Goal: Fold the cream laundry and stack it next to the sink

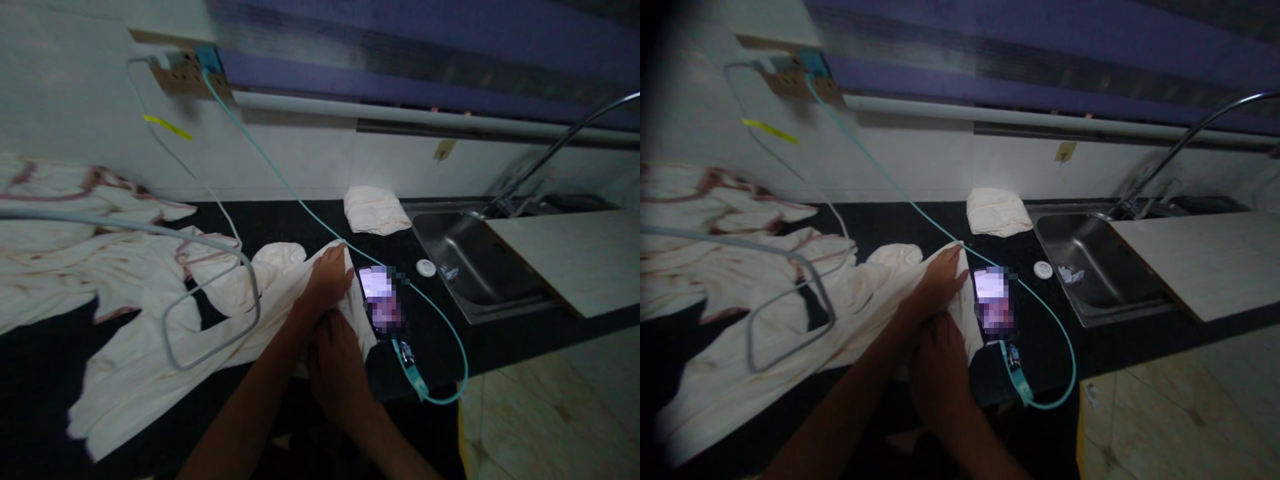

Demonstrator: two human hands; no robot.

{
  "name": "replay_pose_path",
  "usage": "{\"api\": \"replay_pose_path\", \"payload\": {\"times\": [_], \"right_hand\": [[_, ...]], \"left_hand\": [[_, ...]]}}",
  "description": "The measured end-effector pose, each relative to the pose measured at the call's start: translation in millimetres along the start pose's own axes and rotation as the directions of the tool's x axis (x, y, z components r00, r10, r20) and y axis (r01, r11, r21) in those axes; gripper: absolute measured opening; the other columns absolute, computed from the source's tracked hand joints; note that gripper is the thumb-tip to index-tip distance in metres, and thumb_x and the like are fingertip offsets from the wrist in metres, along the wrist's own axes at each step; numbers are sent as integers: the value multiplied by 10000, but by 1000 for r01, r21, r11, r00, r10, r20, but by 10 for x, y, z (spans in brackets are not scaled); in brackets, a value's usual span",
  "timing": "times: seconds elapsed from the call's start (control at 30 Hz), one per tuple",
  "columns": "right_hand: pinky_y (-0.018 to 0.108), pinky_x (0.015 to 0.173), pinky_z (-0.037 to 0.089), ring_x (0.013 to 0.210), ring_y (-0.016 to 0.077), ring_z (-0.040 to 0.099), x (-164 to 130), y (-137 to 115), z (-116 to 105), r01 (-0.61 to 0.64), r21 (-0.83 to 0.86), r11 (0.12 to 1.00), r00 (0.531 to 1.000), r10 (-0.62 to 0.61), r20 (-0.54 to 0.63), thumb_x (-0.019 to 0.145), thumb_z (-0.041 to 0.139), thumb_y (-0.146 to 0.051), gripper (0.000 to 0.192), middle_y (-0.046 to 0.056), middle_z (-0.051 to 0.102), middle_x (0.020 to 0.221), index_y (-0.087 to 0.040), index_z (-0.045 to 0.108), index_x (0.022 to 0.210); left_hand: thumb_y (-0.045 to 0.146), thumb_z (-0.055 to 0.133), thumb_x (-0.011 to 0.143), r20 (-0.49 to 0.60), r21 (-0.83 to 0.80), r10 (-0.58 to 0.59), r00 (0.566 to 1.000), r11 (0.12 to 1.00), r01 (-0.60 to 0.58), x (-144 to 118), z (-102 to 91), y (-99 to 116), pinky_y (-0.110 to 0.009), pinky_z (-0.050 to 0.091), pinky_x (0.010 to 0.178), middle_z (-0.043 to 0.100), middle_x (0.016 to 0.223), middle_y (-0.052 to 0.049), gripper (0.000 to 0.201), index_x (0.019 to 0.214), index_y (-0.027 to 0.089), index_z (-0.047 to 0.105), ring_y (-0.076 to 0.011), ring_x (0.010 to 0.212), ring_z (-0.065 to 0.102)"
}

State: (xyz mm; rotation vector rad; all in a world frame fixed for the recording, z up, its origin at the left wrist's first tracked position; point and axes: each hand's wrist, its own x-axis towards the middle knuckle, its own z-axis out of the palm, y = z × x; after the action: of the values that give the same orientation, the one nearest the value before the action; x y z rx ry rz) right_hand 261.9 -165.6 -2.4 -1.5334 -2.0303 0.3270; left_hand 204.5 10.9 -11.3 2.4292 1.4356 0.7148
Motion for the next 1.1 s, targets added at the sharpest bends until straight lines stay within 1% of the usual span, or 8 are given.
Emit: {"api": "replay_pose_path", "payload": {"times": [0.13,0.23,0.4,0.53,0.63,0.8,1.0,1.1], "right_hand": [[547,1102,505,1351,333,500,-1,-8,-20,-11,14,1000,1000,10,16,921,516,-69,485,193,587,1350,-117,535,1402],[561,1125,489,1371,332,489,-11,0,-9,-2,17,1000,1000,2,20,914,501,-52,504,190,597,1363,-114,544,1412],[559,1159,466,1440,329,450,-9,49,31,48,55,997,999,-47,-21,909,489,-38,576,164,583,1464,-136,536,1475],[464,1085,520,1242,272,608,-2,91,-11,88,180,980,991,-69,-111,951,508,-78,381,131,696,1267,-172,671,1283],[339,882,547,966,210,667,-25,99,-69,115,262,958,975,-59,-212,1006,488,-128,219,84,722,966,-191,698,997],[283,599,330,591,133,526,-77,74,-103,146,164,976,954,-94,-286,1028,485,-230,391,-8,532,603,-224,477,637],[313,548,194,438,100,401,-96,65,-125,120,156,980,979,-91,-185,1033,462,-301,507,-33,446,460,-212,412,537],[309,535,177,424,96,405,-103,95,-118,124,205,971,983,-92,-161,1033,450,-289,519,-35,430,447,-209,398,523]], "left_hand": [[261,419,978,-91,-73,-100,991,993,93,58,-69,27,-512,429,1110,611,1326,-260,381,1223,47,619,-352,1281,551],[228,376,971,-115,-102,-149,982,985,138,75,-186,23,-438,467,905,669,997,-187,277,899,147,631,-303,991,624],[208,451,864,-114,-213,-268,957,947,240,53,-326,9,-326,257,583,357,544,-4,331,560,218,321,-154,554,390],[191,446,814,-99,-286,-324,941,915,285,42,-361,32,-320,193,560,239,529,18,346,532,213,248,-126,525,323],[184,464,790,-62,-304,-315,947,910,283,41,-390,61,-317,191,571,244,524,22,344,523,206,249,-122,531,320],[167,478,786,4,-279,-271,963,924,261,30,-423,97,-334,169,617,259,538,21,325,520,197,294,-130,561,297],[193,478,827,21,-262,-232,973,938,229,-13,-528,181,-346,159,635,258,560,22,340,534,193,305,-129,581,262],[268,451,896,3,-258,-251,968,935,244,-275,-667,320,-343,171,641,244,556,23,401,543,203,273,-129,590,246]]}}
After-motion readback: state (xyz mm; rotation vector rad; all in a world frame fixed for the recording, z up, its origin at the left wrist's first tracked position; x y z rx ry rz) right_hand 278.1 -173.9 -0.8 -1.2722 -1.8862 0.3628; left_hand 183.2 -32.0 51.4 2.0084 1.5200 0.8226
